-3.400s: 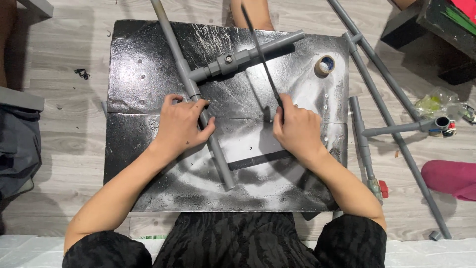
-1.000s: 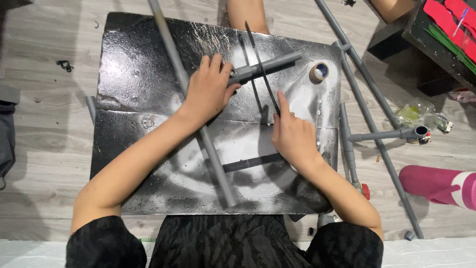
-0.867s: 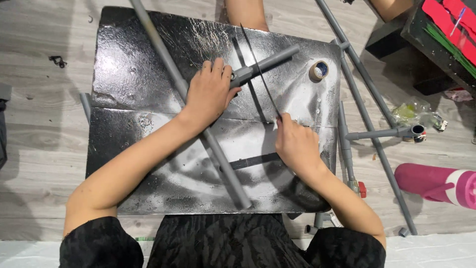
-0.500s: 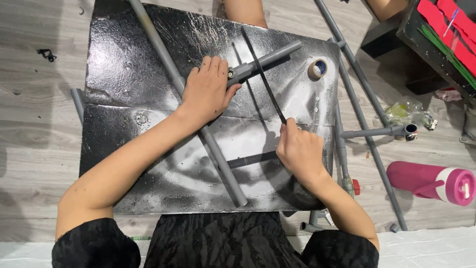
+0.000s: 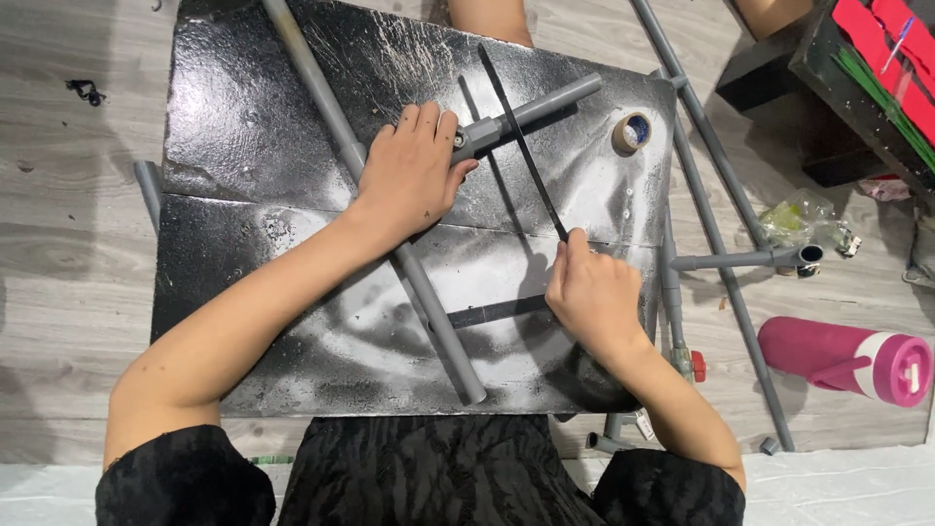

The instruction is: Filing the edges of PVC pipes and assembling them into a frame structure on the floor.

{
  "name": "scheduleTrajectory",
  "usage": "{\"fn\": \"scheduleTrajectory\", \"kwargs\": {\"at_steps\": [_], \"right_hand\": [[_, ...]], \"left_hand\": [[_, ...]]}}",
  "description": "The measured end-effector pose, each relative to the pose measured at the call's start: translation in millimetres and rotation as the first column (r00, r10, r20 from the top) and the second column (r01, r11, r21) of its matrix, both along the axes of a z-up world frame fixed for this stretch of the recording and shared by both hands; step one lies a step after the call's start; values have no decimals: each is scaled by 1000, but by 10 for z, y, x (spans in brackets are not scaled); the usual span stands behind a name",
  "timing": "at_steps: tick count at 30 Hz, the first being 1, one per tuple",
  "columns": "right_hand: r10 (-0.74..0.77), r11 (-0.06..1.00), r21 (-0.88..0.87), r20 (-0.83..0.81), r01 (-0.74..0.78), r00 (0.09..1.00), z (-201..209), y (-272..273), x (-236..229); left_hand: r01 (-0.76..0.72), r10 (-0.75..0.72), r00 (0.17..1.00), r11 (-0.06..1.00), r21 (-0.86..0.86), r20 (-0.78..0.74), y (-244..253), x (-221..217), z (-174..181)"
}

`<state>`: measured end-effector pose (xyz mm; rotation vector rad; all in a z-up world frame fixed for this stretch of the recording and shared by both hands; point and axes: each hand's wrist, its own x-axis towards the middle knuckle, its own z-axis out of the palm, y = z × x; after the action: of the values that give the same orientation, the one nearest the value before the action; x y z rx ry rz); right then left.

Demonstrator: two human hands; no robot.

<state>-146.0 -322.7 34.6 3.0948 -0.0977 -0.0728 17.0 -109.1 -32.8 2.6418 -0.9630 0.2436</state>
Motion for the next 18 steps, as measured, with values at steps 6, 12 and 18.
{"fn": "scheduleTrajectory", "kwargs": {"at_steps": [6, 12, 18], "right_hand": [[11, 1000, -28, 14, -11, 1000, 64, 48, 16], [116, 993, -58, 175, -108, 978, -17, 25, 97], [171, 979, 76, 186, -187, 968, -99, 61, 514]], "left_hand": [[6, -6, 1000, 1000, 8, -9, 6, -5, 27], [-16, 16, 1000, 999, -31, -2, -13, -42, 83], [0, 0, 1000, 998, -58, 11, -1, -44, 100]]}}
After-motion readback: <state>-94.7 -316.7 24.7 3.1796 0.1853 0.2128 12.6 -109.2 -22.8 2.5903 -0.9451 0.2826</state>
